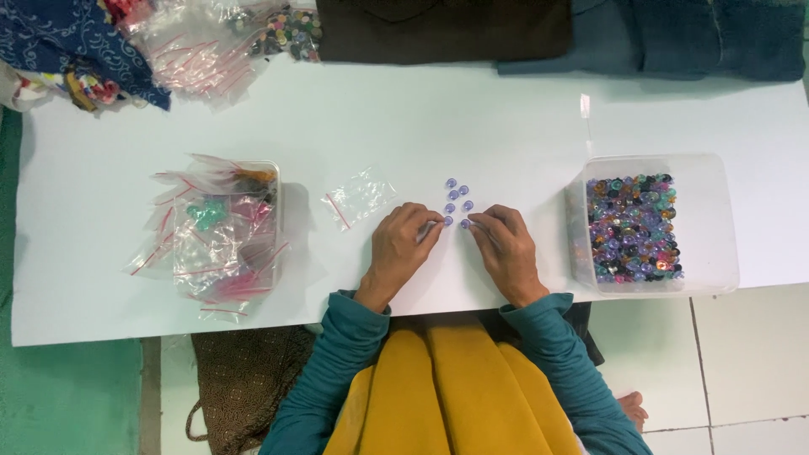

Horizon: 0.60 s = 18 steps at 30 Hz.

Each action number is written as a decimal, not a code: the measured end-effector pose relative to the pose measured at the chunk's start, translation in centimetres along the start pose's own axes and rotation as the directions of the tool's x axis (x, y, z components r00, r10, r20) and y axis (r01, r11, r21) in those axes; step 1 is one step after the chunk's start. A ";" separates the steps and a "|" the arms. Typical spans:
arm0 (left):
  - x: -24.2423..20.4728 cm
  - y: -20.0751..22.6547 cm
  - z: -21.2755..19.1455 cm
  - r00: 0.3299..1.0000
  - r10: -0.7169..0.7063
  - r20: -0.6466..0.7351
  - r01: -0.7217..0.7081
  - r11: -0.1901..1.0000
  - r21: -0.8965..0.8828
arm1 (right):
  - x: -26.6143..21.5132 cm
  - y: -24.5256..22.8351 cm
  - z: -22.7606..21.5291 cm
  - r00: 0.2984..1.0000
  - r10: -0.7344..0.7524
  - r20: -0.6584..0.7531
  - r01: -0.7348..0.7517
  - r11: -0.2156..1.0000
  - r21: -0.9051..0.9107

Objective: Sorting small colorful buttons from a container into small plastic bags on a white work table.

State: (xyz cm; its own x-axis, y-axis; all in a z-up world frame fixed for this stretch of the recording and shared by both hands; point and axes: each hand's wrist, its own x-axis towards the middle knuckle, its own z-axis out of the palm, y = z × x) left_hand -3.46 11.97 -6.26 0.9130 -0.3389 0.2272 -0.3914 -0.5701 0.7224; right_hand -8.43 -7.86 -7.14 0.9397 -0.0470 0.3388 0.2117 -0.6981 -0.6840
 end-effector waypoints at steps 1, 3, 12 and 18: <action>0.0 -0.2 0.2 1.000 0.008 0.005 -0.008 1.000 -0.002 | 0.0 -0.6 -0.4 1.000 0.004 -0.008 -0.004 1.000 -0.004; 0.1 -0.6 0.7 0.998 0.030 -0.063 -0.032 0.999 -0.025 | -0.2 -1.7 -1.3 0.997 -0.052 -0.049 0.054 0.997 0.053; 4.2 5.6 1.7 0.959 0.268 -0.090 -0.275 0.958 -0.079 | -2.4 -3.6 -11.4 0.978 -0.106 -0.177 0.105 0.994 -0.014; 8.3 11.2 8.7 0.818 0.575 0.026 -0.575 0.813 0.089 | 0.5 4.6 -17.0 0.996 -0.021 -0.089 -0.021 0.898 -0.440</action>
State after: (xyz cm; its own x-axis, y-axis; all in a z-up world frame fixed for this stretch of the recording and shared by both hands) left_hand -1.24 -3.72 -1.99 0.5185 -0.6246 0.5840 -0.8534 -0.3357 0.3987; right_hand -11.60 -23.28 0.85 0.9075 -0.0960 0.4090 0.0526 -0.9399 -0.3373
